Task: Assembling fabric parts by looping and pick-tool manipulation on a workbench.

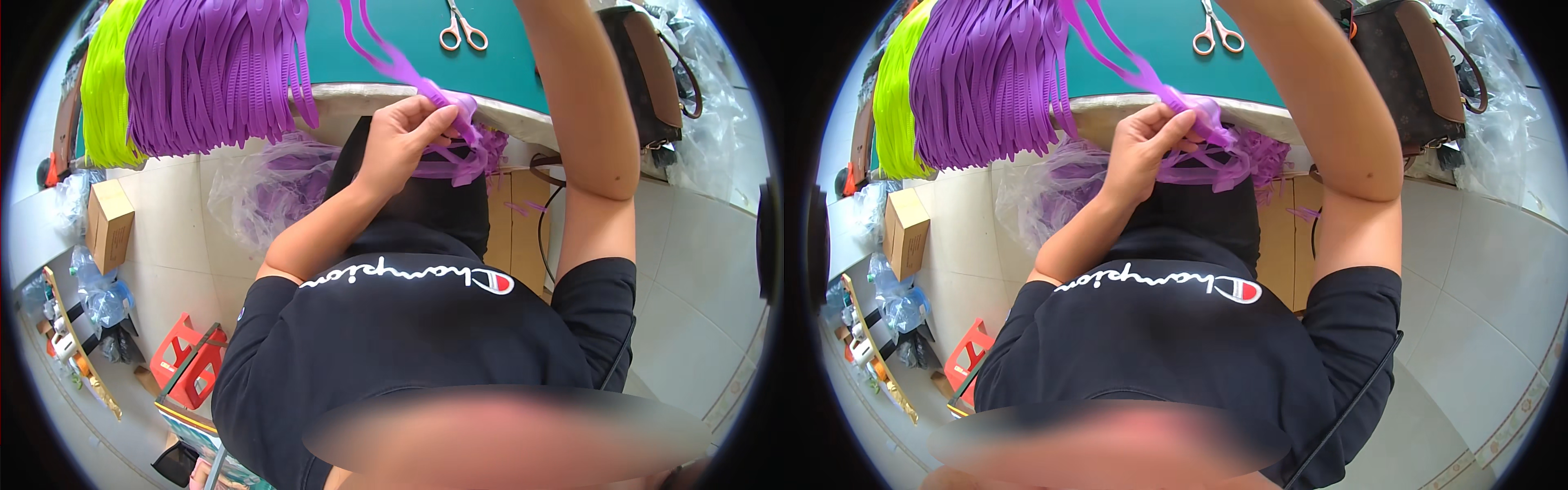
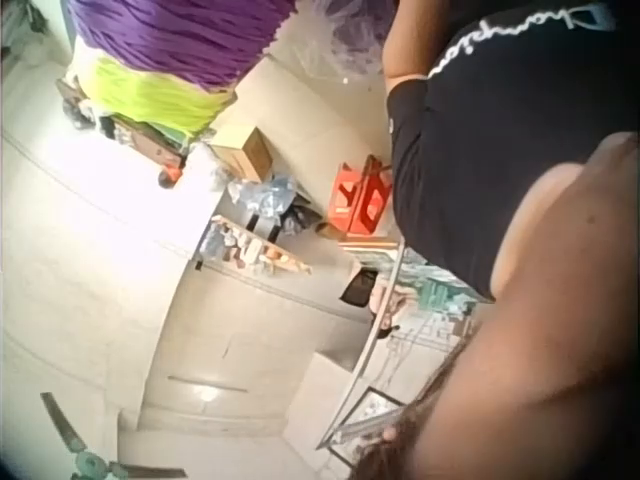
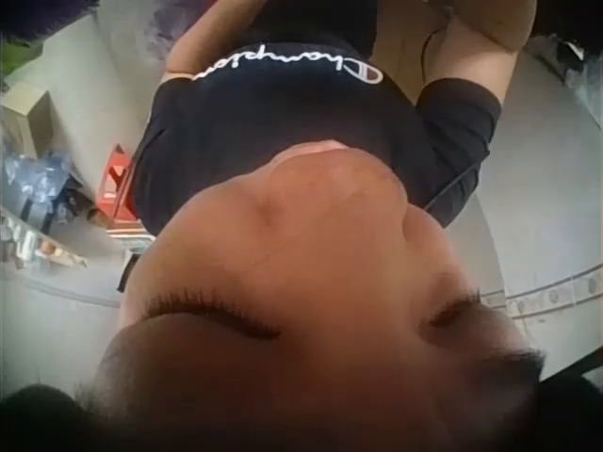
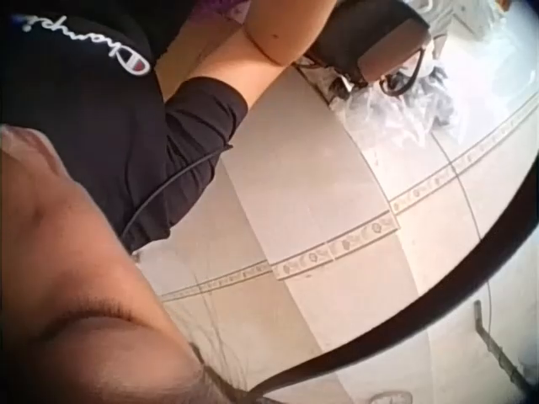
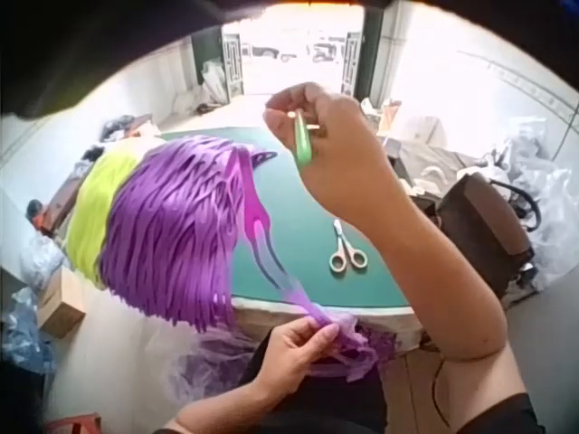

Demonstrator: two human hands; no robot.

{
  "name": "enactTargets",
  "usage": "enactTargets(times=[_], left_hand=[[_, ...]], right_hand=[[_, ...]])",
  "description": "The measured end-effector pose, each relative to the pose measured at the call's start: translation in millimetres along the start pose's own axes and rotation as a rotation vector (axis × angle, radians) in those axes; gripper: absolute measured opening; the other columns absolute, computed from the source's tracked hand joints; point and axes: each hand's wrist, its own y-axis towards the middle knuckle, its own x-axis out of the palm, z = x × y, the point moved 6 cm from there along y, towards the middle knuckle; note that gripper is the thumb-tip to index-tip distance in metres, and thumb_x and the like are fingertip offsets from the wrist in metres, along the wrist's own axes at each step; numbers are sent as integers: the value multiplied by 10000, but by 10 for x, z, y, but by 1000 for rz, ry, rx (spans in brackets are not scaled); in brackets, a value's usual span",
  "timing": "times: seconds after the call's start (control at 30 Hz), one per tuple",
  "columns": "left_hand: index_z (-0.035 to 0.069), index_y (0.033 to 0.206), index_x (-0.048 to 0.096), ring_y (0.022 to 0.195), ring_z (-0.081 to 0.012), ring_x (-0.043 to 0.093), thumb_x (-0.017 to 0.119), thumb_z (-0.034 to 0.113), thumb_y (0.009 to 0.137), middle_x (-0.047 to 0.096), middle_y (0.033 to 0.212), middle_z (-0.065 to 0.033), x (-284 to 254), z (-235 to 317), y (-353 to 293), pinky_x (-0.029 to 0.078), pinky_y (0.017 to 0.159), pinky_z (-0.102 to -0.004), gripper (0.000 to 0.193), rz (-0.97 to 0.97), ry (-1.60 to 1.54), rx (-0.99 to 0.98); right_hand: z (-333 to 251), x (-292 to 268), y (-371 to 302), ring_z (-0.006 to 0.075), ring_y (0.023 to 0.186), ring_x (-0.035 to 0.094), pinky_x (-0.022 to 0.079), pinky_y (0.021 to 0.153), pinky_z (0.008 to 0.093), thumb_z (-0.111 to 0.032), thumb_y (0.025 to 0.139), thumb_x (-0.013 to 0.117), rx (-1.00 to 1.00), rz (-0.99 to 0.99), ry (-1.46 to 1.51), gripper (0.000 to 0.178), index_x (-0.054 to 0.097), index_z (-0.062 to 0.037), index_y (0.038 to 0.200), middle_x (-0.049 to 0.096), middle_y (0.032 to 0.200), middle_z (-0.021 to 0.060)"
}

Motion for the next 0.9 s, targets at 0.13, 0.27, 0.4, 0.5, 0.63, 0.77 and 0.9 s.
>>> enactTargets(times=[0.13, 0.27, 0.4, 0.5, 0.63, 0.77, 0.9], left_hand=[[-19, 992, 656, 834, -114, 652, 648, 93, 906, 687, 926, -74, 17, 136, -107, 542, 766, -260, 142, -48, -85, 25], [-20, 1043, 633, 838, -126, 653, 656, 52, 889, 682, 963, -85, -36, 155, -166, 549, 782, -279, 171, 1, -149, 11], [-25, 1068, 611, 844, -144, 658, 656, 14, 875, 678, 971, -100, -16, 110, -134, 554, 778, -287, 202, 20, -177, 1], [-29, 1055, 605, 845, -150, 660, 650, 6, 876, 676, 964, -109, 10, 60, -124, 555, 776, -288, 187, 23, -169, -11], [-35, 1034, 599, 841, -153, 661, 641, -9, 876, 674, 962, -115, 41, 49, -119, 555, 775, -289, 165, 41, -160, -9], [-36, 1029, 599, 837, -154, 662, 637, -17, 876, 674, 962, -113, 45, 81, -131, 555, 775, -289, 159, 46, -121, -7], [-41, 1035, 600, 838, -154, 663, 635, -16, 877, 674, 962, -114, 35, 90, -137, 556, 774, -291, 164, 43, -120, 11]], right_hand=[[262, -204, -804, 109, 813, 584, 475, 740, 244, -356, 938, 606, 185, -37, 296, 503, 550, -2, 1291, 656, 867, 83], [284, -86, -1683, 124, 742, 537, 415, 673, 251, -265, 1014, 470, 291, -71, 377, 360, 597, 26, 844, 616, 846, 73], [311, -4, -2274, 103, 708, 533, 422, 647, 222, -186, 991, 523, 548, 110, 529, 228, 588, 19, 916, 613, 851, 85], [375, -11, -2423, 93, 718, 527, 426, 651, 212, -180, 973, 559, 539, 167, 586, 196, 579, 14, 955, 603, 888, 83], [407, -32, -2445, 94, 729, 522, 426, 665, 217, -172, 974, 556, 530, 175, 569, 187, 584, 12, 960, 595, 890, 77], [398, -23, -2460, 98, 742, 520, 427, 677, 223, -169, 974, 556, 524, 171, 552, 184, 585, 12, 959, 587, 898, 77], [384, -10, -2466, 103, 748, 523, 430, 681, 223, -168, 974, 555, 497, 179, 572, 187, 581, 16, 954, 584, 908, 83]])
